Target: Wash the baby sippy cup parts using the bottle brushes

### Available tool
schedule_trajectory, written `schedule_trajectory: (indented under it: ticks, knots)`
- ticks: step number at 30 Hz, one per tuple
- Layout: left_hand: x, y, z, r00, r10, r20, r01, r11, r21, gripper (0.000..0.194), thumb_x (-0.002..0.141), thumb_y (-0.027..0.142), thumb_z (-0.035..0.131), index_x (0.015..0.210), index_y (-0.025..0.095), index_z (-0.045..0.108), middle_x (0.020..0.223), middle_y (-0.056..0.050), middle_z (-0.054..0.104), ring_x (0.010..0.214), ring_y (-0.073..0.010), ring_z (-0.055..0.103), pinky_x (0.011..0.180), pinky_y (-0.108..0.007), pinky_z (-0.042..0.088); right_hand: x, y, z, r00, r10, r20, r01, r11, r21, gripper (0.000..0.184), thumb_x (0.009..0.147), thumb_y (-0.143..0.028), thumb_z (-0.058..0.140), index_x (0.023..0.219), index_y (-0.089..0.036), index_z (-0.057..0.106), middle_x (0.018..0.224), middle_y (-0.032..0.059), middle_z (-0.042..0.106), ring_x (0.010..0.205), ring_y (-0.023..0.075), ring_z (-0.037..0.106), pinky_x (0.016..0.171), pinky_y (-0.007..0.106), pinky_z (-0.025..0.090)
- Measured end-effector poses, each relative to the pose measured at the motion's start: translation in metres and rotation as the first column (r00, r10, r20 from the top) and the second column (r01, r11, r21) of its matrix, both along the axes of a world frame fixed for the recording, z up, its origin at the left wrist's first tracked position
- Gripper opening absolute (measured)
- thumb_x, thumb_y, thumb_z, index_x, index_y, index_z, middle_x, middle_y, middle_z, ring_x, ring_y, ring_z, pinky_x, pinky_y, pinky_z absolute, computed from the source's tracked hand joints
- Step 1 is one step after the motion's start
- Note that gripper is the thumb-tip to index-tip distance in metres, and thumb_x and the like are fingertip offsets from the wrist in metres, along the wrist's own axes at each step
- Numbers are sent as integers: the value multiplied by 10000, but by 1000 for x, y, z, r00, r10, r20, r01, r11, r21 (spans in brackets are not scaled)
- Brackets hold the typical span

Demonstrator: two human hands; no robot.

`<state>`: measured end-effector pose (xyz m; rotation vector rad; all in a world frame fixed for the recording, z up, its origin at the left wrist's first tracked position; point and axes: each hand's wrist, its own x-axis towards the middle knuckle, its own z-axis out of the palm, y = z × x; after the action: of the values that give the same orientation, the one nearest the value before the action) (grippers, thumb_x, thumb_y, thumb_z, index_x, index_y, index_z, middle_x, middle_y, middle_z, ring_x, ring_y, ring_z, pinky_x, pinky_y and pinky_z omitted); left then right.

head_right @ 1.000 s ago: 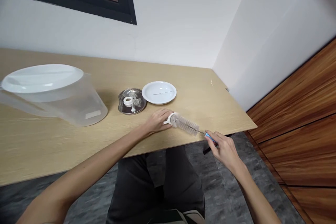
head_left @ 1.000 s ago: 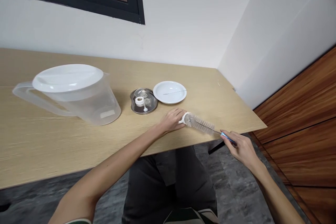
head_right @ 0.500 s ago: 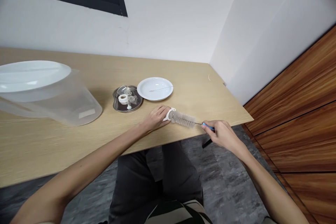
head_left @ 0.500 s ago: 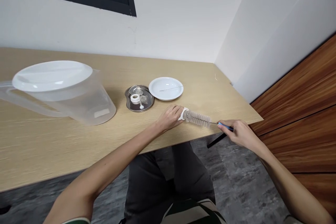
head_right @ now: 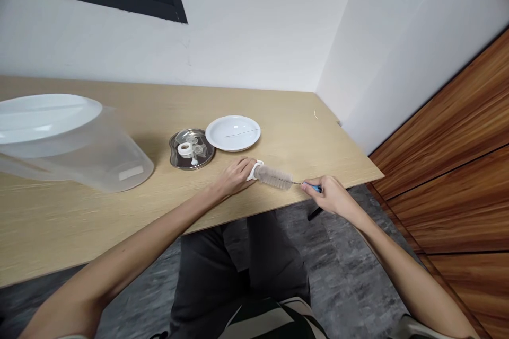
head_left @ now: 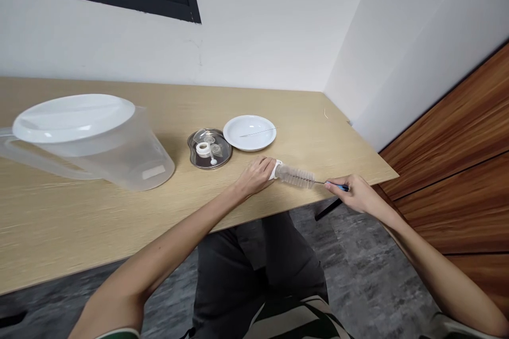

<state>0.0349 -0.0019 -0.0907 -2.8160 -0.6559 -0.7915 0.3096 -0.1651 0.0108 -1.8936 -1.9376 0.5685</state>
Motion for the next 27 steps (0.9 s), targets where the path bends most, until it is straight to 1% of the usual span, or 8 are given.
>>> schedule_trajectory:
  ticks: [4,9,12,16,19,21,23,27]
  knots:
    - [2,-2,0,1000,-29,13,29,999,-14,320,988,342,434,1164,118,579,1044,-160,642,994,-276,587,870,-408,504,-8,-3,-6,975,91,202,-123,981,152,424,955,-471,444,964,-191,762,769,45,744,723,215,676,669,272,485]
    - [3,-4,1,999,-35,31,36,998,-44,342,977,379,454,1166,125,583,1070,-160,642,1009,-278,584,883,-408,500,-15,0,-10,964,86,253,-141,968,208,436,983,-463,393,984,-207,745,775,81,728,708,223,662,680,300,463]
    - [3,-4,0,998,-35,60,39,996,-82,333,968,367,474,1183,142,590,1086,-160,647,1025,-281,589,897,-416,496,-16,4,-8,990,47,131,-60,994,93,477,964,-513,402,863,-188,735,591,17,607,532,156,511,551,275,363]
    - [3,-4,-1,997,-51,63,57,993,-102,376,966,342,481,1272,140,567,1161,-178,644,1074,-294,587,922,-434,477,-10,10,-7,983,-35,-181,-9,971,-240,557,916,-621,419,723,-165,671,483,-53,346,446,91,286,463,249,223]
    - [2,-4,0,996,-82,20,84,992,-96,441,961,387,503,1336,156,533,1223,-172,631,1107,-295,575,931,-431,459,-4,13,-10,952,-70,-299,-39,938,-345,560,905,-649,422,759,-164,660,525,-49,403,455,90,321,459,245,253]
    - [1,-4,2,996,-91,7,91,991,-101,457,946,449,526,1309,173,558,1198,-150,647,1086,-292,575,917,-423,455,-1,12,-13,978,-3,-210,-46,972,-229,513,909,-616,458,775,-165,663,616,-13,544,537,112,455,523,245,331]
    - [0,-3,4,995,-89,38,94,988,-127,453,927,486,550,1258,179,592,1161,-130,665,1059,-283,578,909,-414,456,1,8,-17,999,47,-11,-47,998,-29,423,928,-543,491,861,-171,681,772,29,664,681,156,581,619,256,397]
    - [-1,0,4,984,-82,157,118,965,-235,426,874,442,632,1207,178,612,1145,-106,673,1045,-250,589,923,-384,474,4,-1,-27,918,67,391,-196,934,299,337,999,-382,429,1112,-182,676,919,90,715,816,195,646,720,283,445]
